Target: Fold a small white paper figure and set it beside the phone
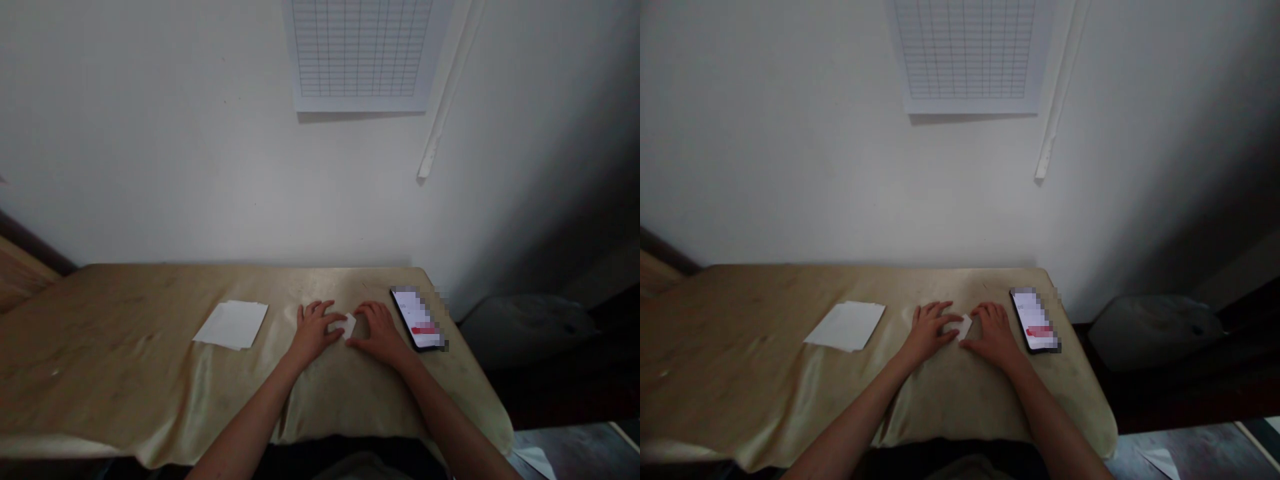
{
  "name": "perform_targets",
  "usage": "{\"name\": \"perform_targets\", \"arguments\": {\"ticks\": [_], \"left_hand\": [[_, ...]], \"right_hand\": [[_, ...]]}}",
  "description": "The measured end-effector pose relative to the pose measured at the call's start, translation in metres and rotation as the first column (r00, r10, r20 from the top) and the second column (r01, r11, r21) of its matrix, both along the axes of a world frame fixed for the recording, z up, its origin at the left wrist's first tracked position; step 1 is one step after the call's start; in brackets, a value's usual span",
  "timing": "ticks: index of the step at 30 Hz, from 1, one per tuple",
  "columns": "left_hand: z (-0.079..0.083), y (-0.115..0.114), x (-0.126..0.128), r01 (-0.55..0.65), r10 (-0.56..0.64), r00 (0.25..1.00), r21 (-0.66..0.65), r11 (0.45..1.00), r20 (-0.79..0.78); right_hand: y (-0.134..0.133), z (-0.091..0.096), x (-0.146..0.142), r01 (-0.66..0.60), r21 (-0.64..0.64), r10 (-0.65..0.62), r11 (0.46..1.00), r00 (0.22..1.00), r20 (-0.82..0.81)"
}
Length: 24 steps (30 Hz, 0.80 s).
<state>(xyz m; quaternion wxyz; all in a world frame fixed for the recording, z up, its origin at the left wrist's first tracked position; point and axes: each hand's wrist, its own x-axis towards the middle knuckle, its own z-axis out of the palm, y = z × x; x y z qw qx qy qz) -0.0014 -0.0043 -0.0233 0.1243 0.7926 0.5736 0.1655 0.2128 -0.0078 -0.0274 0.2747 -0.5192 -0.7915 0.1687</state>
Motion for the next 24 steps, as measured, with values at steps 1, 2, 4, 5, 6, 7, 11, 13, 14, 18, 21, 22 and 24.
{"name": "perform_targets", "arguments": {"ticks": [1,2,4,5,6,7,11,13,14,18,21,22,24], "left_hand": [[0.001,-0.001,0.001,-0.002,0.002,1.000,-0.003,1.000,-0.001],[0.003,-0.001,0.001,-0.005,0.005,1.000,-0.006,1.000,-0.001],[0.004,-0.003,0.002,-0.015,0.015,1.000,-0.006,1.000,0.000],[0.004,-0.003,0.002,-0.019,0.019,1.000,-0.003,1.000,0.001],[0.005,-0.003,0.002,-0.021,0.021,1.000,0.002,1.000,0.003],[0.004,-0.004,0.001,-0.020,0.020,1.000,0.007,1.000,0.005],[0.003,-0.003,0.001,-0.009,0.009,1.000,0.005,1.000,0.010],[0.002,-0.002,0.000,-0.009,0.009,1.000,0.000,1.000,0.012],[0.002,-0.002,0.000,-0.009,0.009,1.000,-0.002,1.000,0.014],[0.001,0.000,0.000,-0.010,0.010,1.000,-0.012,1.000,0.019],[-0.001,0.001,-0.001,-0.007,0.007,1.000,-0.019,1.000,0.014],[-0.001,0.002,-0.001,-0.004,0.004,1.000,-0.020,1.000,0.011],[-0.001,0.002,-0.001,0.002,-0.002,1.000,-0.017,1.000,0.009]], "right_hand": [[0.000,0.000,0.000,0.000,-0.002,0.000,1.000,1.000,-0.014],[0.001,0.001,0.001,0.001,-0.002,-0.001,1.000,1.000,-0.028],[0.002,0.002,0.002,0.004,0.001,-0.004,1.000,0.999,-0.044],[0.002,0.002,0.002,0.003,0.002,-0.003,1.000,0.999,-0.044],[0.002,0.002,0.002,0.003,0.004,-0.003,1.000,0.999,-0.039],[0.002,0.002,0.002,0.004,0.007,-0.004,1.000,1.000,-0.030],[0.000,0.001,-0.001,0.019,0.039,-0.020,0.999,1.000,0.011],[0.000,0.001,-0.003,0.031,0.062,-0.033,0.998,0.999,0.030],[0.000,0.001,-0.004,0.039,0.073,-0.042,0.997,0.998,0.038],[0.005,-0.002,-0.007,0.068,0.101,-0.074,0.993,0.996,0.058],[0.010,-0.005,-0.008,0.089,0.113,-0.098,0.990,0.992,0.074],[0.012,-0.006,-0.008,0.093,0.116,-0.102,0.989,0.991,0.081],[0.015,-0.008,-0.009,0.105,0.119,-0.116,0.987,0.989,0.095]]}}
